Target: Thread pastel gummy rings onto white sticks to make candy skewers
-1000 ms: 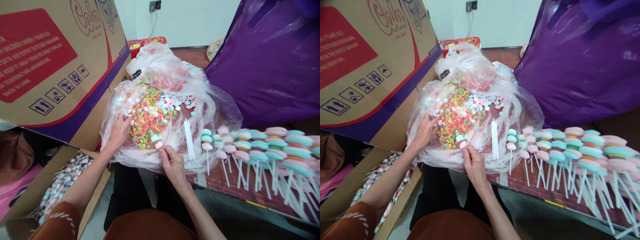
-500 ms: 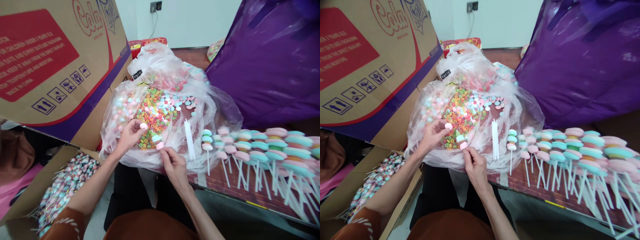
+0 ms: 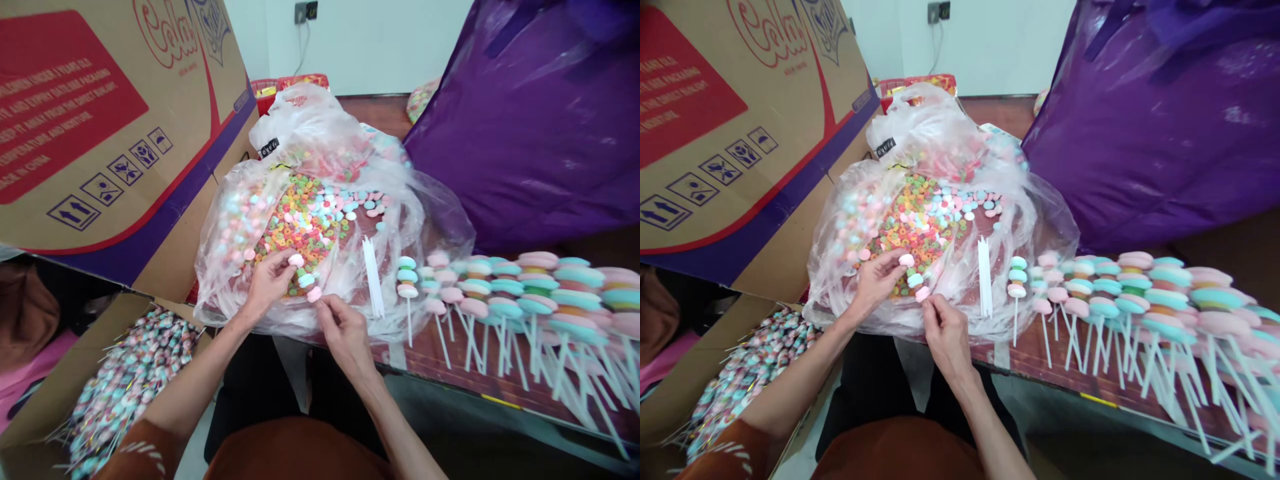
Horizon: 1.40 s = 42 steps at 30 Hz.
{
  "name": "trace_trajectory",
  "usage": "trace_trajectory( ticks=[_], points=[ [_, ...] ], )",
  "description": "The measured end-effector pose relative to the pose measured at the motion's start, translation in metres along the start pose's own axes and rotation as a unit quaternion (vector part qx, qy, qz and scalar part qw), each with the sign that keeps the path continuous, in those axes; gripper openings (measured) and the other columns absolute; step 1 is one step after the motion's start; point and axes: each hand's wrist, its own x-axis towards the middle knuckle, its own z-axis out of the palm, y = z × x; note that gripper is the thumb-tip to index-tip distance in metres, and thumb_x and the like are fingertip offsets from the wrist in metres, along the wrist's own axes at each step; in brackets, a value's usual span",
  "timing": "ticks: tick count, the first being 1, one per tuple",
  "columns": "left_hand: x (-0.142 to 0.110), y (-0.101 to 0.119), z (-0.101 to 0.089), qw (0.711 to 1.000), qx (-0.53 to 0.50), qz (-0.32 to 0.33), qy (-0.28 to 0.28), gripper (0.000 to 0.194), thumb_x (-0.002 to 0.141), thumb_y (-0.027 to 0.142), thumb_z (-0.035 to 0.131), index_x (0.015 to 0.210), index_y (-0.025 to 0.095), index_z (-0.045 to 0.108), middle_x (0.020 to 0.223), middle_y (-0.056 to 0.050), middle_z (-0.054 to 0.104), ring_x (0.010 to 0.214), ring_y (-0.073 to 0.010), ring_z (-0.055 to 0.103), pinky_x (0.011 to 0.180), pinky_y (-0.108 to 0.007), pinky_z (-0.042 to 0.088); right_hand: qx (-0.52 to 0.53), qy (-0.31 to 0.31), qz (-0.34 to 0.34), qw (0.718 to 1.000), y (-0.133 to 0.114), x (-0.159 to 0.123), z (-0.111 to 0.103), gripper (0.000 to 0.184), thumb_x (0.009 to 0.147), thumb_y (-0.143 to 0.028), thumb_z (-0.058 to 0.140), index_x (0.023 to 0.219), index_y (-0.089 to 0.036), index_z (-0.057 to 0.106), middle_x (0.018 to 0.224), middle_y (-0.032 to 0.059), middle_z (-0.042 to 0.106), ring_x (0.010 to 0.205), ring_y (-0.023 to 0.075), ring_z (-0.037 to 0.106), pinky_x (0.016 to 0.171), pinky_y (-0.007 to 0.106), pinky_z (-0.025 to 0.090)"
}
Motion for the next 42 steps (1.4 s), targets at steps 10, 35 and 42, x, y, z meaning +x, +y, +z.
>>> trace_trajectory(
  ticks=[10,35,42],
  points=[
    [-0.009,0.006,0.006,0.980,0.170,0.104,0.005,0.029,0.089,0.013,0.055,0.111,0.019,0.074,0.104,-0.007,0.075,0.093,-0.0174,0.069,0.085,-0.030,0.055,0.014,0.036,0.016,0.999,-0.006,0.006,0.011,0.031,0.094,-0.040,0.049,0.073,-0.019,0.056,0.058,-0.0056,0.038,0.054,0.0107,0.037,0.052,0.023,0.030],
    [-0.021,0.009,0.005,0.994,-0.086,-0.067,0.019,0.048,0.087,0.046,0.067,0.126,0.018,0.068,0.124,-0.010,0.071,0.107,-0.0218,0.069,0.093,-0.034,0.057,-0.019,0.011,-0.058,0.998,-0.006,-0.001,0.005,0.025,0.098,-0.029,0.049,0.096,-0.016,0.071,0.066,-0.0023,0.056,0.058,0.0119,0.049,0.058,0.023,0.039],
    [-0.024,0.025,0.011,0.999,-0.035,-0.020,-0.021,0.037,0.084,0.044,0.071,0.108,0.017,0.076,0.114,-0.010,0.075,0.110,-0.0235,0.068,0.101,-0.037,0.053,-0.035,0.054,-0.060,0.996,-0.006,-0.019,-0.013,0.024,0.098,-0.028,0.050,0.094,-0.017,0.072,0.071,0.0011,0.065,0.064,0.0145,0.059,0.062,0.024,0.046]
  ],
)
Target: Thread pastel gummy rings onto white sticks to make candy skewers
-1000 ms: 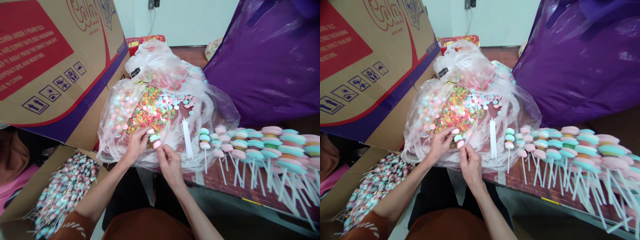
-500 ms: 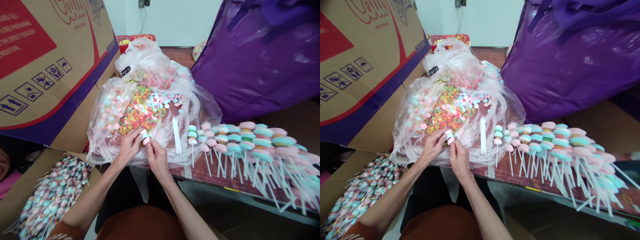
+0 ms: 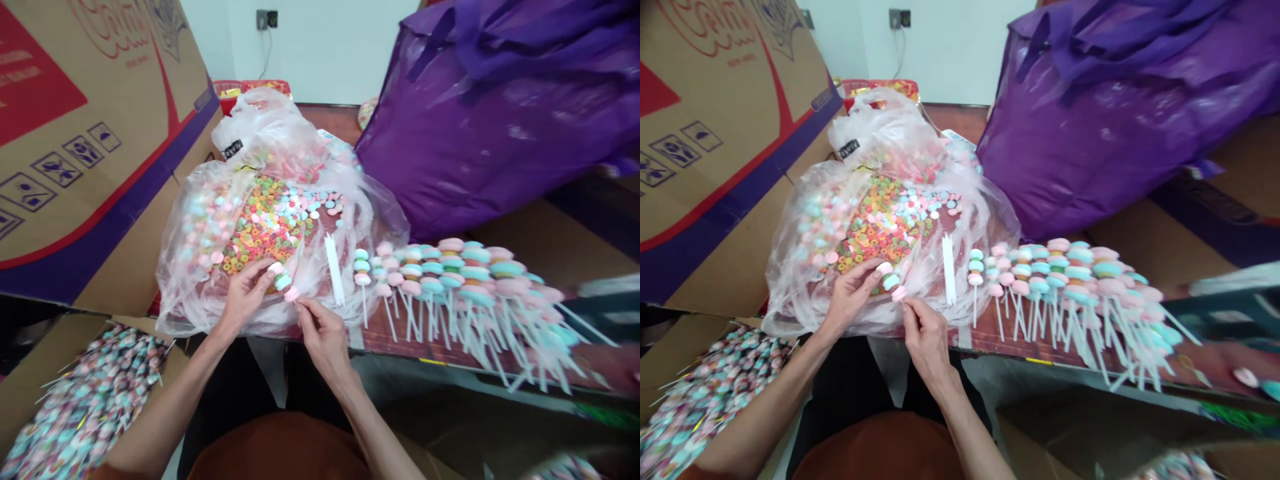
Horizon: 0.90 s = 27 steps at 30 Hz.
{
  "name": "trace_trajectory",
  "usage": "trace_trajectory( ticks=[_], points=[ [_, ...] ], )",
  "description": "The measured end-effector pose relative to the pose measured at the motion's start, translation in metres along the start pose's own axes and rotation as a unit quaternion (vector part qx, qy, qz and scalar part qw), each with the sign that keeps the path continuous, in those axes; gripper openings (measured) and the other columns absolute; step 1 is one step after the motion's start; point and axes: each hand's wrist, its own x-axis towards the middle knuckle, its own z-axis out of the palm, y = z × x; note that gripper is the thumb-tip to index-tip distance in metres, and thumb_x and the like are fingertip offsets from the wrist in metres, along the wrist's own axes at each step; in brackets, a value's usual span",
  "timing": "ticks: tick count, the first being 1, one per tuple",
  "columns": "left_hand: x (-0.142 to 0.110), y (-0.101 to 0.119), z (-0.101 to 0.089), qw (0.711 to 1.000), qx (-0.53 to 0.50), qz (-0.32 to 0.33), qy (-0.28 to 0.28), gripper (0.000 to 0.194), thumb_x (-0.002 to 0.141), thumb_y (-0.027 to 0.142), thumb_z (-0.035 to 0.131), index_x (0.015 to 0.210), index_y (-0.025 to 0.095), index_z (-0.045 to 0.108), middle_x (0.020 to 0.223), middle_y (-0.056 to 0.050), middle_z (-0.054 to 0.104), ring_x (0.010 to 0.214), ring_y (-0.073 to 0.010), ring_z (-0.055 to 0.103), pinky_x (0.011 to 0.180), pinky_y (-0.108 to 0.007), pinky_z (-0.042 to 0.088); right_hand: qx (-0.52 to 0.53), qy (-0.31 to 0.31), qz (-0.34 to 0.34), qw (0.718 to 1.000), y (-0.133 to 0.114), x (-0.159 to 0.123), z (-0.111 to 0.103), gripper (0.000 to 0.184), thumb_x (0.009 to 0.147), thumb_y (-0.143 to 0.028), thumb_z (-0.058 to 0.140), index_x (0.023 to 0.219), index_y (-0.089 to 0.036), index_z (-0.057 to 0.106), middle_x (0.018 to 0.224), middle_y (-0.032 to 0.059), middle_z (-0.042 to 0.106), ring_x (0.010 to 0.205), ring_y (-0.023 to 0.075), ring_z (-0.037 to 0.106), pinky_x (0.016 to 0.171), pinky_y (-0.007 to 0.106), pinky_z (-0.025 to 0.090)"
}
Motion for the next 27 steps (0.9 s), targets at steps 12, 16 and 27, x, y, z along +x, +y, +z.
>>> trace_trajectory(
  ticks=[12,16,27],
  points=[
    [0.023,-0.010,-0.081,0.928,0.341,0.071,0.129,0.031,0.092,0.028,0.049,0.106,0.018,0.075,0.102,-0.009,0.071,0.096,-0.0228,0.065,0.093,-0.039,0.052,-0.338,0.233,0.040,0.911,0.070,0.017,-0.101,0.040,0.092,-0.043,0.049,0.096,-0.013,0.076,0.083,0.0156,0.073,0.073,0.0271,0.065,0.069,0.036,0.046],
    [0.031,-0.008,-0.093,0.885,0.448,0.077,0.102,0.033,0.091,0.027,0.048,0.106,0.019,0.076,0.095,-0.009,0.063,0.087,-0.0222,0.060,0.086,-0.037,0.052,-0.391,0.249,0.029,0.886,0.062,0.016,-0.096,0.041,0.096,-0.039,0.046,0.105,-0.012,0.075,0.094,0.0180,0.071,0.082,0.0286,0.063,0.073,0.038,0.045],
    [0.020,-0.015,-0.092,0.855,0.502,0.093,0.089,0.031,0.090,0.023,0.052,0.115,0.019,0.069,0.107,-0.012,0.056,0.098,-0.0252,0.058,0.091,-0.039,0.051,-0.463,0.093,-0.014,0.881,0.049,0.062,-0.036,0.023,0.093,-0.022,0.048,0.091,-0.014,0.070,0.085,0.0142,0.069,0.077,0.0244,0.060,0.064,0.032,0.040]
  ],
)
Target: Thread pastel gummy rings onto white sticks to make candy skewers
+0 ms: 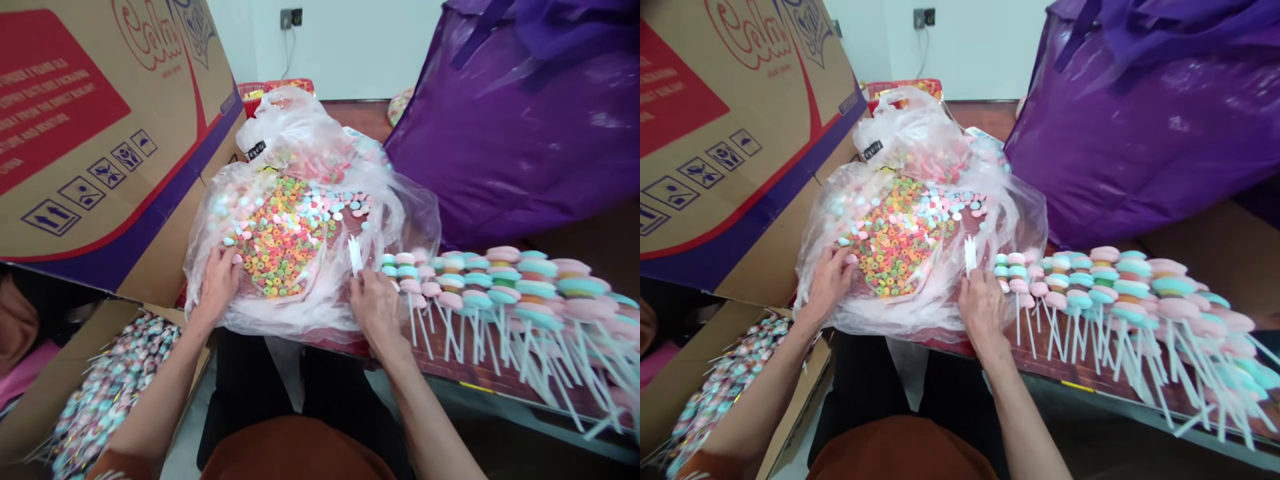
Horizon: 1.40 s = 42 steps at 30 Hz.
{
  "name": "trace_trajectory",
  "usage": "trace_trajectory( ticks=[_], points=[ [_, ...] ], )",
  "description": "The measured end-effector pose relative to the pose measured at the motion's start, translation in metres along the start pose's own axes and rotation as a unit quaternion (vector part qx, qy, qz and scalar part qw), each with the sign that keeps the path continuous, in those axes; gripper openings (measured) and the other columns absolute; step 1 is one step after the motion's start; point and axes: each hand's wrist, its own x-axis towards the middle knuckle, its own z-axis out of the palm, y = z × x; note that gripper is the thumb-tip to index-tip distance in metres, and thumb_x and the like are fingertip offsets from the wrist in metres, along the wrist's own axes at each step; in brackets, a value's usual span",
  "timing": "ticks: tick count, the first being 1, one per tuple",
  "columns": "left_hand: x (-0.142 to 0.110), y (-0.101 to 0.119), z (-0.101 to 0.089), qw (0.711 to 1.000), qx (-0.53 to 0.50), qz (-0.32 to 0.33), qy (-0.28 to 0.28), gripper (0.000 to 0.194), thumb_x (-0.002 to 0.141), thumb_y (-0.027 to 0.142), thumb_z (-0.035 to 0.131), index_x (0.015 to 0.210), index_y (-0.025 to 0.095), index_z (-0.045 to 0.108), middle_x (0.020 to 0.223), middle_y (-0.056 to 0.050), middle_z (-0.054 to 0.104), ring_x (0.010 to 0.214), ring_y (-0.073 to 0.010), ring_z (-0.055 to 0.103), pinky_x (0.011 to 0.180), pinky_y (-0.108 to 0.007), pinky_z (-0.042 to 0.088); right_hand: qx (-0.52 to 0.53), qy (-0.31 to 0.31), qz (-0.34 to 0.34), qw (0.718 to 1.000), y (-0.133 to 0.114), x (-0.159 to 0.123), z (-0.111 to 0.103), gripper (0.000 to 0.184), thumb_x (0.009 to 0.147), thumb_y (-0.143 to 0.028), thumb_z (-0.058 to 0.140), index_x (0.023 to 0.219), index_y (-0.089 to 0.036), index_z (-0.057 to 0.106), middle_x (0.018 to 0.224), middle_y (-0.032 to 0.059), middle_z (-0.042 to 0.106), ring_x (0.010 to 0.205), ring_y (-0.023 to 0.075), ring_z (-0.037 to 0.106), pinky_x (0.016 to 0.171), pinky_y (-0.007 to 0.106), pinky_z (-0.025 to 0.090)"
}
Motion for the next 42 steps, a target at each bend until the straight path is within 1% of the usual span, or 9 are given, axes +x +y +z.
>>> trace_trajectory(
  ticks=[4,8,14,19,23,26,29,35,42],
  points=[
    [-0.004,0.003,-0.002,1.000,0.025,-0.011,-0.009,0.029,0.090,0.025,0.052,0.114,0.020,0.069,0.109,-0.011,0.056,0.098,-0.0253,0.059,0.087,-0.037,0.052,-0.021,-0.046,0.038,0.998,-0.003,0.010,0.005,0.022,0.090,-0.018,0.049,0.086,-0.014,0.069,0.084,0.0170,0.069,0.070,0.0237,0.059,0.059,0.032,0.034],
    [-0.003,0.006,-0.001,0.999,0.026,-0.021,-0.004,0.029,0.092,0.025,0.049,0.112,0.018,0.069,0.107,-0.012,0.058,0.095,-0.0247,0.060,0.086,-0.037,0.051,0.012,-0.062,0.052,0.997,0.001,0.013,0.001,0.021,0.089,-0.022,0.051,0.081,-0.016,0.069,0.073,0.0119,0.068,0.063,0.0217,0.056,0.058,0.032,0.030],
    [-0.007,-0.003,0.003,0.999,-0.027,-0.002,0.030,0.034,0.094,0.019,0.042,0.118,0.019,0.066,0.106,-0.011,0.067,0.100,-0.0238,0.062,0.093,-0.037,0.050,0.065,-0.071,0.068,0.993,0.006,0.013,0.001,0.027,0.091,-0.028,0.045,0.090,-0.018,0.069,0.067,0.0076,0.063,0.060,0.0208,0.051,0.057,0.031,0.027],
    [-0.011,-0.006,0.002,0.999,-0.038,0.024,0.010,0.027,0.095,0.025,0.050,0.112,0.018,0.069,0.112,-0.012,0.067,0.105,-0.0235,0.062,0.095,-0.038,0.049,0.143,-0.010,0.100,0.985,-0.001,0.002,0.000,0.026,0.089,-0.034,0.045,0.088,-0.018,0.065,0.069,0.0080,0.066,0.063,0.0220,0.055,0.059,0.031,0.033],
    [-0.009,-0.006,0.000,0.995,-0.087,-0.017,0.039,0.027,0.095,0.027,0.051,0.113,0.019,0.069,0.102,-0.009,0.067,0.093,-0.0205,0.063,0.086,-0.034,0.051,0.236,0.018,0.087,0.968,-0.012,-0.012,-0.007,0.027,0.090,-0.041,0.047,0.087,-0.019,0.062,0.071,0.0066,0.067,0.063,0.0211,0.060,0.061,0.031,0.040],
    [-0.002,-0.007,-0.003,0.988,-0.127,-0.047,0.073,0.028,0.093,0.027,0.053,0.114,0.018,0.069,0.108,-0.010,0.066,0.097,-0.0209,0.063,0.087,-0.034,0.052,0.277,0.021,0.086,0.957,-0.020,-0.020,-0.011,0.026,0.090,-0.042,0.048,0.085,-0.020,0.062,0.069,0.0049,0.067,0.060,0.0192,0.060,0.060,0.030,0.044],
    [0.012,-0.006,-0.008,0.981,-0.163,-0.067,0.081,0.025,0.091,0.029,0.056,0.108,0.018,0.070,0.107,-0.009,0.067,0.097,-0.0210,0.063,0.088,-0.034,0.052,0.298,0.020,0.082,0.951,-0.028,-0.024,-0.013,0.025,0.091,-0.041,0.049,0.087,-0.020,0.062,0.071,0.0048,0.068,0.060,0.0185,0.060,0.060,0.029,0.045],
    [0.040,-0.008,-0.010,0.984,-0.160,-0.068,0.040,0.024,0.089,0.026,0.054,0.106,0.018,0.068,0.101,-0.007,0.069,0.093,-0.0205,0.062,0.087,-0.033,0.051,0.323,-0.004,0.066,0.944,-0.036,-0.031,-0.007,0.023,0.093,-0.039,0.049,0.088,-0.019,0.061,0.072,0.0042,0.067,0.060,0.0174,0.060,0.058,0.028,0.044],
    [0.028,-0.014,-0.012,0.990,-0.126,-0.064,0.011,0.018,0.085,0.030,0.060,0.094,0.017,0.069,0.099,-0.006,0.065,0.084,-0.0171,0.060,0.082,-0.031,0.050,0.324,-0.017,0.064,0.944,-0.037,-0.036,-0.002,0.023,0.094,-0.039,0.049,0.089,-0.020,0.061,0.072,0.0032,0.066,0.060,0.0170,0.059,0.059,0.028,0.043]
  ],
)
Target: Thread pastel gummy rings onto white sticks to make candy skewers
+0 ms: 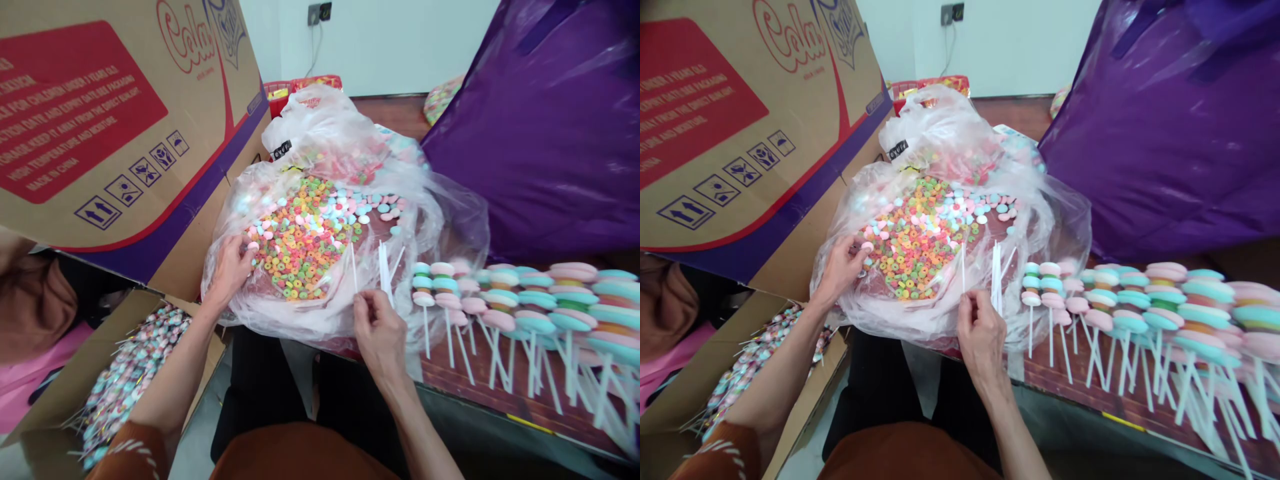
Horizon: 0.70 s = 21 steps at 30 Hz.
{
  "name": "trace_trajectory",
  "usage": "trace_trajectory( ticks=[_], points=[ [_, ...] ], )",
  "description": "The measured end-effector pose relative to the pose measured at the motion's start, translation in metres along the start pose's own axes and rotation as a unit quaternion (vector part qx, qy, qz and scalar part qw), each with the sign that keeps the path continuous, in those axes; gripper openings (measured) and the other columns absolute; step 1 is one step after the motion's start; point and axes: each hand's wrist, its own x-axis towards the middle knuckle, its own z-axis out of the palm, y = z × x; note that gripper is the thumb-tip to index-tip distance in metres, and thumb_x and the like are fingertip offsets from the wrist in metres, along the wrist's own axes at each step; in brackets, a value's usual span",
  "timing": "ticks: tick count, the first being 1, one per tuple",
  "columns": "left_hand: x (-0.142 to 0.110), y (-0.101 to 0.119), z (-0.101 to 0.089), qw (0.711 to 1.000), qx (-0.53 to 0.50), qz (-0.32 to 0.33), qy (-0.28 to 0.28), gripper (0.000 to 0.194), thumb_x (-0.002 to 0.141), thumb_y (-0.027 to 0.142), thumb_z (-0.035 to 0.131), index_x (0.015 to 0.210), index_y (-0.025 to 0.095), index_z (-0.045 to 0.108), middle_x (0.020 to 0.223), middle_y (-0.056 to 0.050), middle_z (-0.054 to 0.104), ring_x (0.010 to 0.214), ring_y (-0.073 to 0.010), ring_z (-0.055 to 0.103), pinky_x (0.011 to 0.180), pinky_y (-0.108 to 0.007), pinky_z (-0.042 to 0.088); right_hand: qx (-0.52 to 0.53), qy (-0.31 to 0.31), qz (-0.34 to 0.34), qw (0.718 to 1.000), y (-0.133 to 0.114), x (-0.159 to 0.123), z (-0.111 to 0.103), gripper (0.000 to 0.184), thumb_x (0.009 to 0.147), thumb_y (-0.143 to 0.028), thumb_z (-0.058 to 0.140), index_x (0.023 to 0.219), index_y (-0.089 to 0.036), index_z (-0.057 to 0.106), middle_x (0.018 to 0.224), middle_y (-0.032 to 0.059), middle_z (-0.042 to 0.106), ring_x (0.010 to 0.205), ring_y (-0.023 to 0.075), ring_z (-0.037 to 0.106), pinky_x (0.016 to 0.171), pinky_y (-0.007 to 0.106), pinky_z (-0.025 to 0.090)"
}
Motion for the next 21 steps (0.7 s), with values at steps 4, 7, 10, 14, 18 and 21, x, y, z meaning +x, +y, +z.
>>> trace_trajectory(
  ticks=[4,7,10,14,18,21],
  points=[
    [-0.002,-0.005,-0.001,0.997,-0.065,-0.038,-0.010,0.018,0.081,0.033,0.063,0.085,0.016,0.068,0.088,-0.004,0.065,0.074,-0.0150,0.058,0.074,-0.029,0.050,0.005,0.000,-0.010,1.000,-0.003,-0.002,0.001,0.022,0.094,-0.037,0.049,0.088,-0.019,0.061,0.072,0.0026,0.066,0.059,0.0160,0.059,0.059,0.027,0.043],
    [0.002,-0.007,-0.002,0.990,-0.117,-0.077,-0.027,0.018,0.080,0.036,0.063,0.080,0.018,0.062,0.073,0.000,0.063,0.065,-0.0141,0.057,0.064,-0.026,0.047,0.013,0.011,-0.014,1.000,-0.007,-0.004,0.001,0.021,0.094,-0.037,0.050,0.088,-0.019,0.061,0.071,0.0022,0.066,0.059,0.0157,0.060,0.059,0.026,0.044],
    [0.003,-0.006,-0.004,0.984,-0.145,-0.099,-0.034,0.018,0.078,0.037,0.062,0.080,0.020,0.057,0.066,0.002,0.058,0.062,-0.0140,0.057,0.059,-0.025,0.045,0.019,0.013,-0.017,1.000,-0.010,-0.006,0.000,0.019,0.094,-0.036,0.051,0.089,-0.019,0.060,0.068,0.0011,0.065,0.056,0.0150,0.059,0.056,0.025,0.043],
    [-0.002,-0.003,-0.006,0.977,-0.183,-0.102,-0.036,0.019,0.075,0.036,0.064,0.079,0.020,0.054,0.072,0.002,0.060,0.066,-0.0137,0.059,0.061,-0.024,0.047,0.025,-0.005,-0.041,0.999,-0.013,-0.008,0.001,0.018,0.094,-0.033,0.050,0.087,-0.020,0.060,0.066,-0.0003,0.063,0.054,0.0135,0.057,0.054,0.024,0.042],
    [-0.006,-0.004,-0.006,0.974,-0.203,-0.094,-0.044,0.020,0.072,0.034,0.067,0.081,0.019,0.057,0.076,0.001,0.061,0.068,-0.0132,0.059,0.062,-0.023,0.048,0.030,-0.017,-0.054,0.998,-0.014,-0.009,0.003,0.019,0.095,-0.032,0.049,0.086,-0.019,0.059,0.066,-0.0006,0.062,0.053,0.0129,0.056,0.054,0.023,0.042],
    [-0.005,-0.007,-0.006,0.966,-0.231,-0.106,-0.047,0.027,0.074,0.036,0.067,0.092,0.017,0.064,0.081,-0.001,0.065,0.069,-0.0138,0.060,0.063,-0.025,0.050,0.032,-0.026,-0.054,0.998,-0.015,-0.009,0.003,0.020,0.095,-0.032,0.049,0.085,-0.020,0.059,0.065,-0.0008,0.062,0.053,0.0129,0.056,0.053,0.023,0.042]
  ],
)
